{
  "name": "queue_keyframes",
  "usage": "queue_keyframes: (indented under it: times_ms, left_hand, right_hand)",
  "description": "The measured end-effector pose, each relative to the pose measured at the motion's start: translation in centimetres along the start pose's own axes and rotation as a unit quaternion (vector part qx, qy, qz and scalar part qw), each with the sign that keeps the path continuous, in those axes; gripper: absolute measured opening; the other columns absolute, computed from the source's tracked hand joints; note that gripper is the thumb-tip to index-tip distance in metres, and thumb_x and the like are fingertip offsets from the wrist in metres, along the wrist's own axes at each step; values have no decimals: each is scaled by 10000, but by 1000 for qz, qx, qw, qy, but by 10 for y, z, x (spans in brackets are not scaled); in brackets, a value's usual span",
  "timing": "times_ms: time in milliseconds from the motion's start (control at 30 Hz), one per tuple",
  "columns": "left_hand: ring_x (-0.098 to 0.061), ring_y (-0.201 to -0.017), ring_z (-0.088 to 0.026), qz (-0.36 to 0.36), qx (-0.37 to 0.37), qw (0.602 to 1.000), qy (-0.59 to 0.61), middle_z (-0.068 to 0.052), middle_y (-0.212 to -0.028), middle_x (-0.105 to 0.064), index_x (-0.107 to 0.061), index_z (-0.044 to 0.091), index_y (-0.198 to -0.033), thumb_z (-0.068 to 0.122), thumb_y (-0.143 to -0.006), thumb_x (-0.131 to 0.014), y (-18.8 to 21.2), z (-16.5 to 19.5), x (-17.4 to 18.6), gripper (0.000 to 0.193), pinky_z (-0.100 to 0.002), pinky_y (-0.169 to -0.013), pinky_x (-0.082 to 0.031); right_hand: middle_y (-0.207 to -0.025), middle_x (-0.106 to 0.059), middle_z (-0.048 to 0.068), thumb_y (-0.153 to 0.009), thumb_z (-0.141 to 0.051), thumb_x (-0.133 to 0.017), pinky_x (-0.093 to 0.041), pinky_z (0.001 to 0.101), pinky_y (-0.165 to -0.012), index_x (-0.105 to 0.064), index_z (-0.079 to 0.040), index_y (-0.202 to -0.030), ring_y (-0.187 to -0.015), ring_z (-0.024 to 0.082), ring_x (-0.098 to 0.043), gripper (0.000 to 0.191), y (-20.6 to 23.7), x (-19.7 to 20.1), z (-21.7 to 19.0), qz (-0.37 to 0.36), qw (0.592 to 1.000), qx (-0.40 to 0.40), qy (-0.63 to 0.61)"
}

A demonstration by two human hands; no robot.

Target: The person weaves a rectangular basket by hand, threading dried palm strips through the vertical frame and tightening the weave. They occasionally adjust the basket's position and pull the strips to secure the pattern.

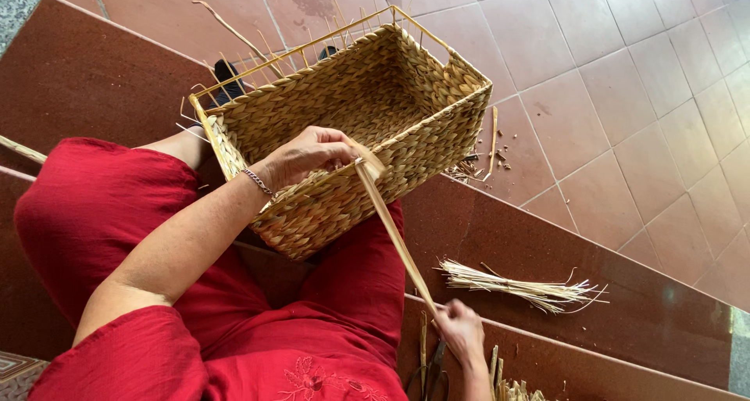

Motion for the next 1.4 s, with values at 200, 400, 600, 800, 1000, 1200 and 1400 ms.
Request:
queue_keyframes:
  times_ms: [200,400,600,800,1000,1200,1400]
  left_hand:
    - [-614,-749,-55,18,-15,999,-38,22,-840,-734,-757,54,-960,86,-829,-756,5,4,-5,135,-217,-689,-517]
    - [-637,-730,-60,25,-25,998,-52,-7,-825,-708,-737,40,-957,104,-823,-767,11,11,-11,152,-225,-672,-554]
    - [-532,-626,-56,104,-30,972,-210,14,-694,-637,-733,28,-853,210,-927,-780,14,23,-18,202,-244,-552,-450]
    - [-575,-660,-149,164,-167,897,-374,-37,-710,-646,-704,64,-829,138,-926,-732,26,32,-34,125,-324,-604,-496]
    - [-622,-877,-301,178,-337,661,-647,-129,-899,-631,-662,14,-927,13,-823,-636,49,26,-64,107,-406,-738,-529]
    - [-617,-899,-333,175,-354,665,-634,-183,-929,-613,-617,-37,-998,1,-801,-604,46,14,-62,201,-397,-774,-551]
    - [-654,-830,-315,178,-310,728,-585,-169,-859,-642,-600,-15,-990,47,-977,-643,33,11,-53,77,-391,-740,-554]
  right_hand:
    - [-637,-753,84,-922,-316,-672,-521,295,-425,-742,-98,-900,-459,116,-671,230,22,-3,81,-50,987,-148,42]
    - [-707,-783,96,-910,-328,-785,-505,284,-461,-815,-58,-1030,-489,134,-624,297,34,-6,109,-130,957,-257,35]
    - [-1019,-726,71,-921,-275,-652,-576,323,-718,-699,-144,-1162,-808,183,-703,279,2,10,8,85,979,57,178]
    - [-1190,-698,122,-1063,-203,-495,-575,355,-922,-667,-71,-1315,-1077,235,-689,333,-13,0,-182,85,894,403,-178]
    - [-944,-660,65,-1000,-168,-700,-524,305,-718,-743,-19,-1052,-828,153,-621,164,-16,-24,-260,33,858,378,-346]
    - [-719,-617,37,-947,-184,-763,-484,318,-607,-662,-29,-816,-695,171,-557,227,18,-37,-274,176,830,484,-215]
    - [-703,-598,63,-957,-153,-771,-458,328,-591,-635,-32,-808,-651,186,-541,235,43,-44,-284,213,803,513,-217]
Point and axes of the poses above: each hand's wrist, its own y-axis away from the middle knuckle, its own x-axis out of the back of the hand, z = x × y, the point moved 5 cm from there along -y, towards the middle knuckle
